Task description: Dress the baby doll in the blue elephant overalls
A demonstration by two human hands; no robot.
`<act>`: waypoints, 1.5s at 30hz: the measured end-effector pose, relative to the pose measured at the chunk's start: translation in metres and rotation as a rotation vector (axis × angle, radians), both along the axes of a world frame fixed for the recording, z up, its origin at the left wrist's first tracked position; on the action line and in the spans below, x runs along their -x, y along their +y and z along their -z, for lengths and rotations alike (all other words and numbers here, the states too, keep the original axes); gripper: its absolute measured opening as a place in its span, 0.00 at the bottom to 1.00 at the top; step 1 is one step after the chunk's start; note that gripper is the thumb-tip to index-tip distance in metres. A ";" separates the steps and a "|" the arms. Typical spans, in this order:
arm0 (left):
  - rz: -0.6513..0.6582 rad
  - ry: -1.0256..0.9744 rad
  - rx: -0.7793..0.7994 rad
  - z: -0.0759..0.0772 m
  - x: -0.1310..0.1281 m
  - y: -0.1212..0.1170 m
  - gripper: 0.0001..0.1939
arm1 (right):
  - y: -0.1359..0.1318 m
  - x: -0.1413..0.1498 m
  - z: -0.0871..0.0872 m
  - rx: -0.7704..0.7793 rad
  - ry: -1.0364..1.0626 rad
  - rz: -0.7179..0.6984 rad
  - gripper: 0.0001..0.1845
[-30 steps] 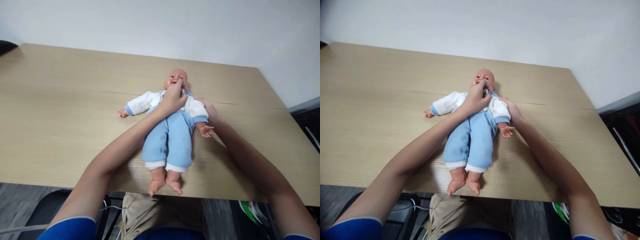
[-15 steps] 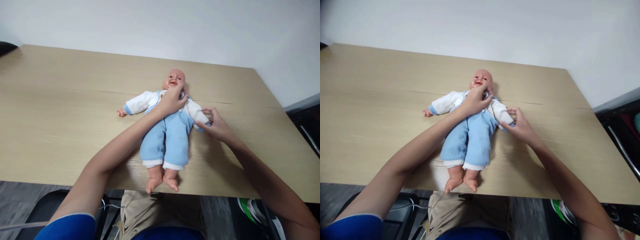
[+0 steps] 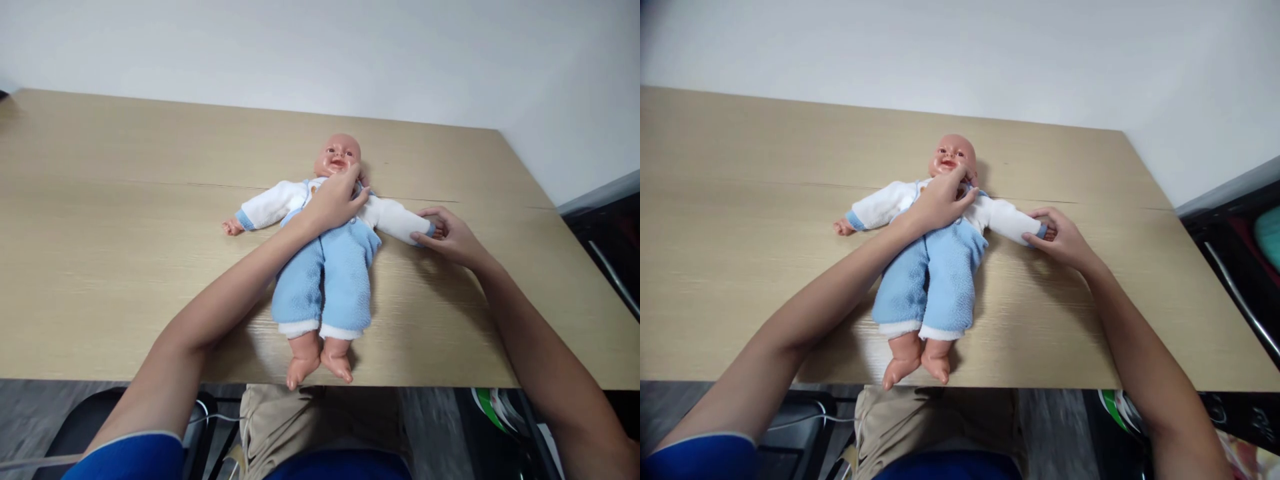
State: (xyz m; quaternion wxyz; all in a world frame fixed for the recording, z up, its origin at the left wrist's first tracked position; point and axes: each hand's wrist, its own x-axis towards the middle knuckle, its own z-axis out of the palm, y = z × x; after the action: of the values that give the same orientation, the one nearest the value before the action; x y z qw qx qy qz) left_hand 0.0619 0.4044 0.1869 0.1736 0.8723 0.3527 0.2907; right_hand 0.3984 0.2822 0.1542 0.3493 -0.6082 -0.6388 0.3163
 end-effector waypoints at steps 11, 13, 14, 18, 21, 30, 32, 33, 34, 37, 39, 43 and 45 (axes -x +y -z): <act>0.137 0.086 -0.151 -0.040 0.022 -0.007 0.17 | -0.033 0.081 -0.003 -0.602 -0.301 -0.212 0.16; 0.210 0.127 -0.149 -0.046 0.024 -0.011 0.18 | -0.036 0.101 0.005 -0.440 -0.133 -0.219 0.19; 0.248 0.159 -0.143 -0.047 0.024 -0.013 0.18 | -0.036 0.108 0.009 -0.341 -0.038 -0.218 0.21; 0.348 0.306 -0.073 -0.042 0.022 -0.018 0.20 | -0.023 0.117 0.018 -0.060 0.225 -0.245 0.29; 0.387 0.369 -0.025 -0.037 0.021 -0.018 0.21 | -0.009 0.115 0.014 0.015 0.277 -0.286 0.32; 0.536 0.226 0.097 -0.039 0.017 -0.012 0.21 | 0.007 0.123 0.018 0.102 0.659 -0.145 0.33; 0.499 0.187 0.136 -0.037 0.014 -0.013 0.20 | 0.006 0.121 0.016 0.090 0.554 -0.152 0.35; 0.470 0.174 0.150 -0.035 0.013 -0.014 0.20 | 0.004 0.120 0.015 0.090 0.490 -0.162 0.35; 0.444 0.167 0.160 -0.034 0.012 -0.015 0.20 | 0.003 0.118 0.014 0.088 0.434 -0.173 0.35; 0.412 0.166 0.170 -0.029 0.009 -0.015 0.19 | 0.000 0.115 0.013 0.058 0.345 -0.192 0.36; 0.410 0.147 0.187 -0.026 0.008 -0.015 0.17 | -0.002 0.115 0.017 -0.002 0.322 -0.160 0.35; 0.400 0.070 0.220 -0.022 0.007 -0.014 0.16 | -0.009 0.117 0.026 -0.151 0.244 -0.003 0.31; 0.384 0.047 0.202 -0.021 0.006 -0.015 0.17 | -0.013 0.114 0.026 -0.201 0.190 0.055 0.28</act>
State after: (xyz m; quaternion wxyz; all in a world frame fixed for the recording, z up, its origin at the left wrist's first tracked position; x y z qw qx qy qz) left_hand 0.0554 0.3898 0.2077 0.3040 0.9081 0.2115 0.1952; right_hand 0.2840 0.2691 0.1283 0.4758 -0.5548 -0.6143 0.2972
